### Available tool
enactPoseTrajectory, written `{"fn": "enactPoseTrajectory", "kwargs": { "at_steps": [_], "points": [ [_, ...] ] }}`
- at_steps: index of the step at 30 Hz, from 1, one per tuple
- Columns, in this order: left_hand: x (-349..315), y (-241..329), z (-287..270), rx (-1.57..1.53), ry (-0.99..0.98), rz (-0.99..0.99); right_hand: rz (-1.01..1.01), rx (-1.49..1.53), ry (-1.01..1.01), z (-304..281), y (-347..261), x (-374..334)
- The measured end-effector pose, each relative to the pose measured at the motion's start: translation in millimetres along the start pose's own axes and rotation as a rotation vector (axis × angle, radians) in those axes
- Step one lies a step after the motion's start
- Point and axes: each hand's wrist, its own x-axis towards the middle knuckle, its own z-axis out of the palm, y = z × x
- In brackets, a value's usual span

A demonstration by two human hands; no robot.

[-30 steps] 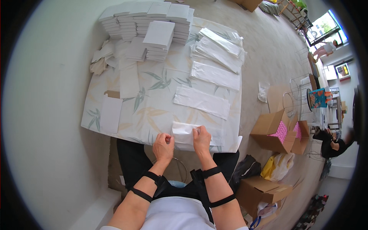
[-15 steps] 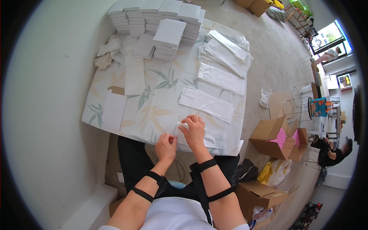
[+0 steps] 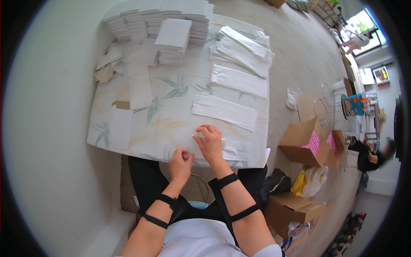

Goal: The recorder is folding small white plastic sheets on a table and organizing them into stacks.

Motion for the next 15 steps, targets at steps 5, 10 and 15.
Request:
{"fn": "enactPoseTrajectory", "kwargs": {
  "at_steps": [5, 10, 15],
  "points": [
    [-1.8, 18.3, -33.7, 0.037, 0.009, 0.209, 0.459, 0.285, 0.401, -55.8, 16.1, -31.7],
    [3.2, 44.6, -15.4, 0.079, -0.184, 0.433, 0.696, 0.268, 0.381, -83.9, 54.0, -82.2],
    [12.7, 31.8, -1.7, 0.241, -0.19, 0.386, 0.518, 0.068, 0.099, -67.4, 39.3, -81.3]
  ]
}}
